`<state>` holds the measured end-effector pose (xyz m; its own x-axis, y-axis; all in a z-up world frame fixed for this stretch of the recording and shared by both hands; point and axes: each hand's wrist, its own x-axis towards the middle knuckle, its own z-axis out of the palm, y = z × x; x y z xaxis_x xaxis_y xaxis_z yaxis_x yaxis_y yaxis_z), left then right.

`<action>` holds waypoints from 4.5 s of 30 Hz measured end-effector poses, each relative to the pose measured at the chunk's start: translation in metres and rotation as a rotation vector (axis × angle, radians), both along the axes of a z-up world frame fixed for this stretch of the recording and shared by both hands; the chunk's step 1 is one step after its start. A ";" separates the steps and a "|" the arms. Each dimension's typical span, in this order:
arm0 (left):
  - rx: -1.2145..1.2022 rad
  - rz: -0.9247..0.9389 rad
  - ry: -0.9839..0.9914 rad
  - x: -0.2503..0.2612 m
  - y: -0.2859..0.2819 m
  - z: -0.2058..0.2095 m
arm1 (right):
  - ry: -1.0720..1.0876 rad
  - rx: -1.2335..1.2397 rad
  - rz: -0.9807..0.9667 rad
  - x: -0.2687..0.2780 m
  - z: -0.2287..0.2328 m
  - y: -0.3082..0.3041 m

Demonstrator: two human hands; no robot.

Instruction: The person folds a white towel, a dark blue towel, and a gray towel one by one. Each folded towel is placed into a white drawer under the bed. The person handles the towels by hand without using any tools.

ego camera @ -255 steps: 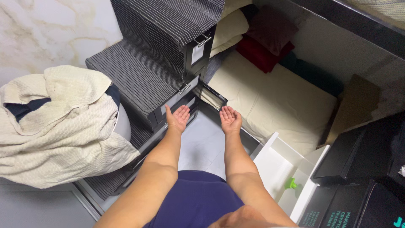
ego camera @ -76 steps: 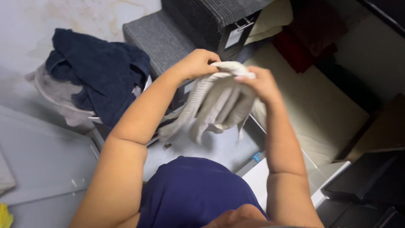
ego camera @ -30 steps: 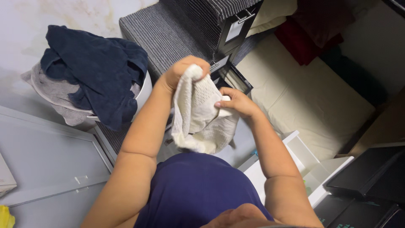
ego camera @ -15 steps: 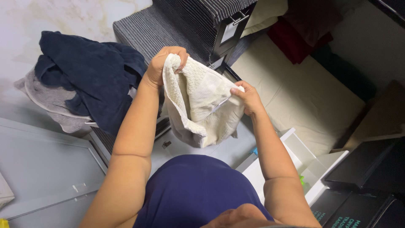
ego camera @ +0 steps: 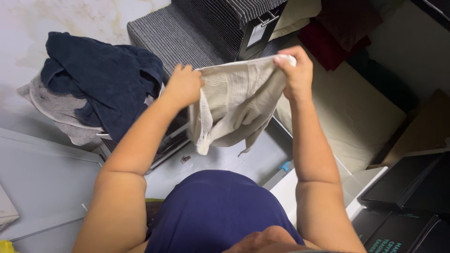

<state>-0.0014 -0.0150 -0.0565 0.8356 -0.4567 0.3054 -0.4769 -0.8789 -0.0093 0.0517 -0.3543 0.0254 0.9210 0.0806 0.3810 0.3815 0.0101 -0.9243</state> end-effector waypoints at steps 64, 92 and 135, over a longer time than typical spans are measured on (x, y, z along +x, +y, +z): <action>-0.806 0.157 0.021 0.061 0.082 0.016 | 0.167 -0.136 -0.565 0.027 0.021 -0.324; -1.026 0.337 -0.176 0.057 0.153 -0.019 | -0.138 -0.198 -0.269 -0.016 0.045 -0.217; -1.812 -0.229 -0.458 0.074 0.078 0.055 | -0.607 0.366 -0.507 -0.047 0.070 -0.253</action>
